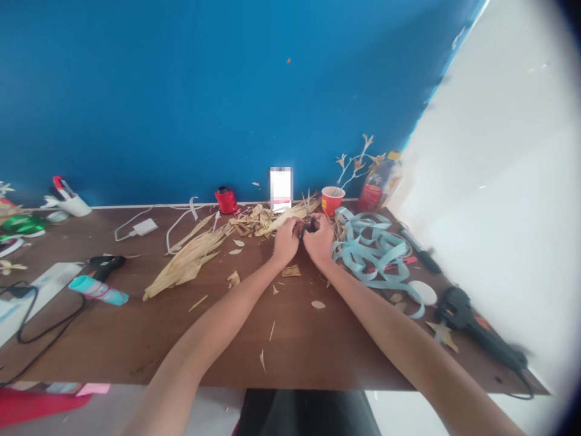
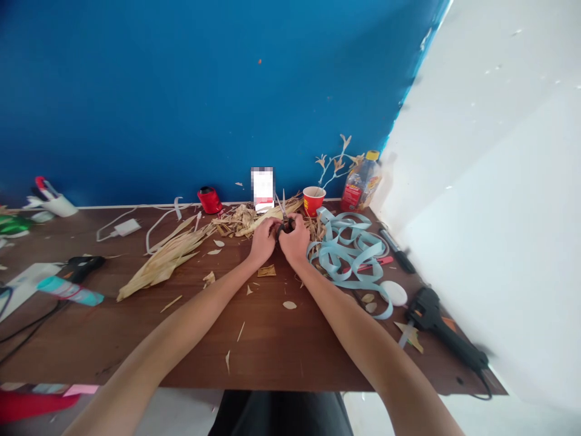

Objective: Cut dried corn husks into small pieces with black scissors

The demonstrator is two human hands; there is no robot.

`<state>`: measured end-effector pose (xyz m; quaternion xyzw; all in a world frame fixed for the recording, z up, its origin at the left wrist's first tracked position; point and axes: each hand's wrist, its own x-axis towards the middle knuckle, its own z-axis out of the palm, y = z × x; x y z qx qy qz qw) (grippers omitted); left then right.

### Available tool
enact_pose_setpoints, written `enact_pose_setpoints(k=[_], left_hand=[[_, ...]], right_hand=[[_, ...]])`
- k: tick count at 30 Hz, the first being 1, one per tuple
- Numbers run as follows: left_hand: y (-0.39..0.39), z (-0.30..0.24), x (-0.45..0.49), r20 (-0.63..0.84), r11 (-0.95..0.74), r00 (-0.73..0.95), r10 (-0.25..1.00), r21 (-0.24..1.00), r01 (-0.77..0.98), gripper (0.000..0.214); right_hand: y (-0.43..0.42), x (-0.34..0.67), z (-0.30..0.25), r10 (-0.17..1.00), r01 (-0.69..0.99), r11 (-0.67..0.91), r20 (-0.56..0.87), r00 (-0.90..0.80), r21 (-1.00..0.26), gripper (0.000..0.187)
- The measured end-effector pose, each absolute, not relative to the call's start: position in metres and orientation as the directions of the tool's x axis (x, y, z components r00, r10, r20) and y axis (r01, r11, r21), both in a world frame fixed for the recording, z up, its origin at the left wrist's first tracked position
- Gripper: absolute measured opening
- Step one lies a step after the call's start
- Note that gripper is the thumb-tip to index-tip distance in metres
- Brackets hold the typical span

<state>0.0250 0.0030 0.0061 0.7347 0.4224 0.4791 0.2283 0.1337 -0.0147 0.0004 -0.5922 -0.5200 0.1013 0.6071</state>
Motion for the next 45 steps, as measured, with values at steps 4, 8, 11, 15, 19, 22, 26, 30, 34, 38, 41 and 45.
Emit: enact_pose_setpoints(k=[4, 8, 11, 15, 19, 22, 26, 30, 34, 38, 41, 45], left_hand=[[0.004, 0.008, 0.024, 0.489, -0.534, 0.216, 0.845, 0.759, 0.371, 0.019], [0.005, 0.007, 0.025, 0.482, -0.533, 0.227, 0.846, 0.763, 0.365, 0.019], [0.006, 0.006, 0.025, 0.485, -0.532, 0.219, 0.847, 0.756, 0.381, 0.020], [0.005, 0.007, 0.026, 0.466, -0.508, 0.203, 0.861, 0.784, 0.357, 0.018], [0.005, 0.006, 0.025, 0.411, -0.455, 0.199, 0.890, 0.831, 0.320, 0.018], [0.006, 0.005, 0.025, 0.403, -0.445, 0.191, 0.895, 0.841, 0.308, 0.018], [0.006, 0.006, 0.024, 0.371, -0.405, 0.164, 0.914, 0.860, 0.312, 0.021], [0.003, 0.011, 0.024, 0.353, -0.384, 0.152, 0.923, 0.847, 0.369, 0.025], [0.000, 0.012, 0.025, 0.374, -0.404, 0.153, 0.915, 0.821, 0.403, 0.025], [0.002, 0.007, 0.024, 0.397, -0.414, 0.128, 0.909, 0.825, 0.383, 0.025], [0.006, 0.003, 0.023, 0.397, -0.407, 0.100, 0.912, 0.846, 0.345, 0.023], [0.012, -0.004, 0.022, 0.385, -0.388, 0.059, 0.921, 0.892, 0.231, 0.021]], right_hand=[[-0.015, 0.133, 0.001, 0.720, 0.510, 0.283, 0.532, 0.446, -0.812, 0.032], [-0.015, 0.133, 0.001, 0.711, 0.530, 0.258, 0.530, 0.462, -0.808, 0.032], [-0.016, 0.133, 0.001, 0.713, 0.533, 0.235, 0.517, 0.474, -0.813, 0.032], [-0.015, 0.134, 0.000, 0.730, 0.510, 0.263, 0.515, 0.449, -0.819, 0.033], [-0.012, 0.135, -0.002, 0.747, 0.473, 0.303, 0.515, 0.422, -0.827, 0.036], [-0.011, 0.135, -0.002, 0.753, 0.440, 0.302, 0.495, 0.434, -0.846, 0.037], [-0.011, 0.135, -0.002, 0.749, 0.415, 0.330, 0.503, 0.431, -0.848, 0.036], [-0.010, 0.134, -0.004, 0.761, 0.412, 0.372, 0.527, 0.378, -0.832, 0.037], [-0.008, 0.135, -0.006, 0.761, 0.391, 0.363, 0.511, 0.400, -0.846, 0.038], [-0.007, 0.135, -0.005, 0.749, 0.382, 0.371, 0.515, 0.416, -0.847, 0.039], [-0.007, 0.136, -0.005, 0.751, 0.362, 0.351, 0.491, 0.442, -0.863, 0.040], [-0.009, 0.137, -0.005, 0.740, 0.337, 0.324, 0.459, 0.492, -0.884, 0.039]])
